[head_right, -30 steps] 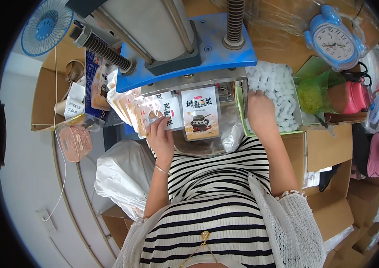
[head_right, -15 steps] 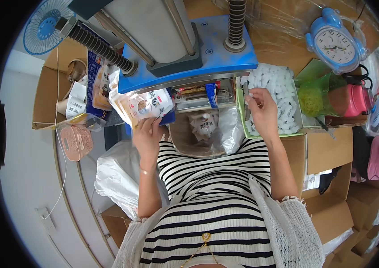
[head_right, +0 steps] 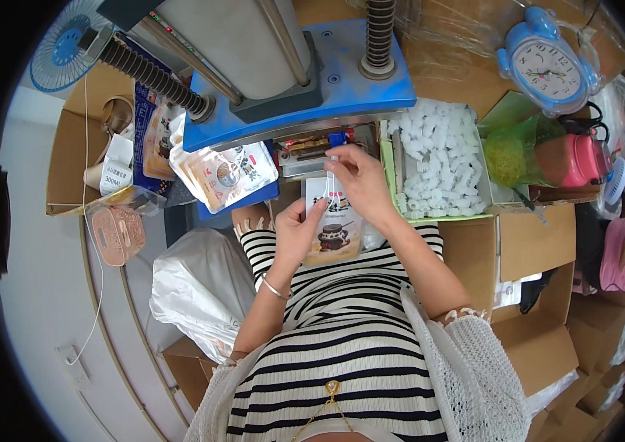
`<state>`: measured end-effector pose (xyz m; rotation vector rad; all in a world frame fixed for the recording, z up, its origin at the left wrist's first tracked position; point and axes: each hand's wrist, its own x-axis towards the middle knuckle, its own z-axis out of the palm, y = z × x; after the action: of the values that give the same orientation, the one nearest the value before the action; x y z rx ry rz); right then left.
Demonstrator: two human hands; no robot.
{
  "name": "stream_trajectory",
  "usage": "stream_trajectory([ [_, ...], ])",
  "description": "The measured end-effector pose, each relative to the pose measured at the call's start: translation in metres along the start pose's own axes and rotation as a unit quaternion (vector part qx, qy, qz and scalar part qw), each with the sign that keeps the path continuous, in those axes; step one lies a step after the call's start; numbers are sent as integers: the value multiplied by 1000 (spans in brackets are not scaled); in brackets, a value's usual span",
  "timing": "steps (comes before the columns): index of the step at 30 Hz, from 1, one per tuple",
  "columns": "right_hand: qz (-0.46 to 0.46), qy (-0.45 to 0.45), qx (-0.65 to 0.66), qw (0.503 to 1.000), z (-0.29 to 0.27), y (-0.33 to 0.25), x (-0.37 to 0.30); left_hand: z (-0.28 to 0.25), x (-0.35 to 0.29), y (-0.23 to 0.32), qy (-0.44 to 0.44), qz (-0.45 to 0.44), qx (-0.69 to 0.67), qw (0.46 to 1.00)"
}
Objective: Packaging small items into plastic bags and sealing them using a heat sealer machine.
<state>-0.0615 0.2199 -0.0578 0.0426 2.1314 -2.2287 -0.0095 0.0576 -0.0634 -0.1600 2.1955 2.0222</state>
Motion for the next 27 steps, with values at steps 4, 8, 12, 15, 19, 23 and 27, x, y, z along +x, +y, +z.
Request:
stream_trajectory([
  [4, -97, 75, -237, 964, -7, -16, -5, -8, 16, -9, 10, 6, -50, 999],
  [8, -167, 143, -361, 906, -50, -28, -2, -15, 50, -2, 35, -31, -34, 998],
  [12, -100, 138, -569, 805, -66, -27, -5, -20, 60, 0, 31, -24, -23, 999],
  [15, -61, 115, -649, 750, -72, -15, -2, -30, 51, 23, 26, 16, 340, 940],
  [19, -109, 132, -618, 767, -70, -11, -7, -57, 31, 37, 268, 224, 484, 802],
  [23, -156, 88, -618, 766, -84, -8, -6, -71, 13, -23, 211, 271, 558, 756],
  [27, -167, 136, -567, 795, -89, -15, -13, -87, 4, -19, 182, 305, 497, 792],
])
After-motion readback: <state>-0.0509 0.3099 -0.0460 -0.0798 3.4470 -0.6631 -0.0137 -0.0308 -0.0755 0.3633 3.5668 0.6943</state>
